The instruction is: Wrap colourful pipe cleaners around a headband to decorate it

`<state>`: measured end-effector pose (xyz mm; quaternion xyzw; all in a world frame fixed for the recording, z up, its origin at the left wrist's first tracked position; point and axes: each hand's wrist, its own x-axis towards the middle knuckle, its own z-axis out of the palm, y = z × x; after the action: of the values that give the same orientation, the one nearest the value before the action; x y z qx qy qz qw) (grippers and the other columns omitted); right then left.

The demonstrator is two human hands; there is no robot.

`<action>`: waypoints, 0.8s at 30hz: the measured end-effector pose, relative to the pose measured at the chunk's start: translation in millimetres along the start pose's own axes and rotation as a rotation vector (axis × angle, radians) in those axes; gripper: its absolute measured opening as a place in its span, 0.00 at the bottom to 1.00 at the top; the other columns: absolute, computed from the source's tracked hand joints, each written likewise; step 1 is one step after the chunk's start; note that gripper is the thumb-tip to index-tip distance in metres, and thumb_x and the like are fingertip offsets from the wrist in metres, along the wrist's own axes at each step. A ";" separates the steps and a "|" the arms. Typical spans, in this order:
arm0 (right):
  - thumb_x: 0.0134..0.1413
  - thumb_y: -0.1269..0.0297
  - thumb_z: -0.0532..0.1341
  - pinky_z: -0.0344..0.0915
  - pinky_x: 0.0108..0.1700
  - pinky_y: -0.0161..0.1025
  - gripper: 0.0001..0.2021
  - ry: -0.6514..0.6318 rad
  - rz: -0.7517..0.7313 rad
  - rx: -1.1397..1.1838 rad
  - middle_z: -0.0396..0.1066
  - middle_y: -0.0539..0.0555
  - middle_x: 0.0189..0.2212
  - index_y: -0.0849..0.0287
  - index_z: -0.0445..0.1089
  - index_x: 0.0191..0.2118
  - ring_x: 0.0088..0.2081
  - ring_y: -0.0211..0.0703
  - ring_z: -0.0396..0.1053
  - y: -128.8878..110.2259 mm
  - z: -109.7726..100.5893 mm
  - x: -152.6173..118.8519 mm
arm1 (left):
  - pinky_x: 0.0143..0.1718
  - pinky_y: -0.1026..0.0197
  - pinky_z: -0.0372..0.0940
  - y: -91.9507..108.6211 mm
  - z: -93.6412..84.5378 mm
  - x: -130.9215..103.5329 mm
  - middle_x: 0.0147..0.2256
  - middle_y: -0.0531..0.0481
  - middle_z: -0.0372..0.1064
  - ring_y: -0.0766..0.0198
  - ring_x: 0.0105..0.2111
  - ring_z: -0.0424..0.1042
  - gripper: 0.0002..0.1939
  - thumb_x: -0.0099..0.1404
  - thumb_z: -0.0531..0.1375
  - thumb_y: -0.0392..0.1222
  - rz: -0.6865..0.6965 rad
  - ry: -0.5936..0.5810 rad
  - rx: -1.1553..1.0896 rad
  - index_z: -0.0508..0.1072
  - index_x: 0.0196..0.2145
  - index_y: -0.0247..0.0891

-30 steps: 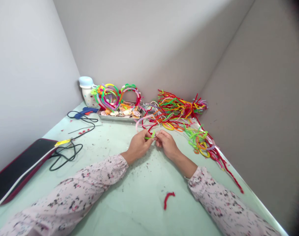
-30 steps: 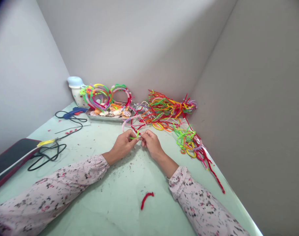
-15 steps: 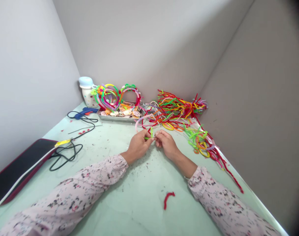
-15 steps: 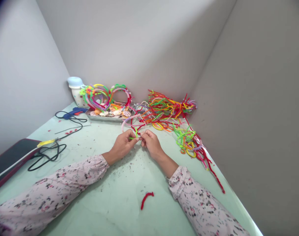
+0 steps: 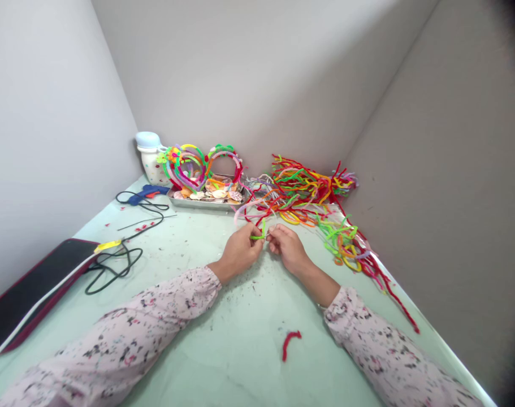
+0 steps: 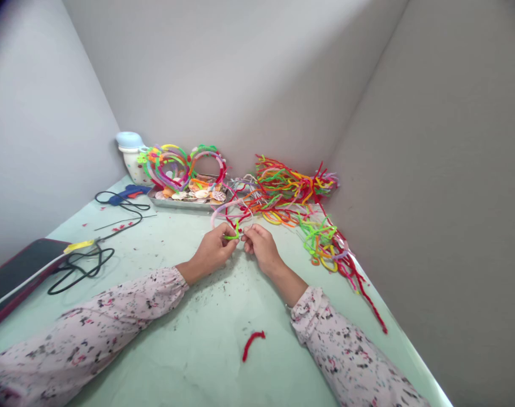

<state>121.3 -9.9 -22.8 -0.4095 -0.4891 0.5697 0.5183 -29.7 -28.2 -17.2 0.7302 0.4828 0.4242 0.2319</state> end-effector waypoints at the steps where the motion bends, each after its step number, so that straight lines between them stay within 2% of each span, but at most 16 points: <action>1: 0.46 0.57 0.62 0.51 0.18 0.30 0.11 -0.001 -0.002 0.000 0.68 0.47 0.22 0.59 0.64 0.25 0.17 0.31 0.60 0.3 -0.1 0.1 | 0.25 0.66 0.56 0.4 -0.2 0.0 0.27 0.54 0.67 0.69 0.24 0.62 0.03 0.60 0.56 0.38 -0.002 -0.001 0.003 0.67 0.33 0.38; 15: 0.47 0.59 0.61 0.51 0.17 0.30 0.10 -0.002 -0.012 -0.012 0.68 0.47 0.22 0.59 0.63 0.26 0.17 0.30 0.60 0.5 -0.4 0.9 | 0.27 0.65 0.56 2.5 -1.6 -0.1 0.26 0.54 0.65 0.68 0.25 0.62 0.03 0.60 0.55 0.39 -0.015 -0.014 -0.001 0.66 0.31 0.38; 24: 0.46 0.59 0.62 0.50 0.18 0.30 0.09 0.018 -0.005 0.004 0.68 0.47 0.22 0.59 0.64 0.26 0.17 0.30 0.59 -0.1 0.1 0.8 | 0.27 0.66 0.56 1.7 -0.4 0.6 0.28 0.53 0.67 0.68 0.26 0.63 0.03 0.60 0.55 0.39 0.010 -0.030 -0.027 0.66 0.33 0.38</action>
<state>121.1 -9.1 -22.6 -0.4123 -0.4844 0.5658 0.5247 -29.1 -28.4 -15.4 0.7357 0.4698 0.4208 0.2470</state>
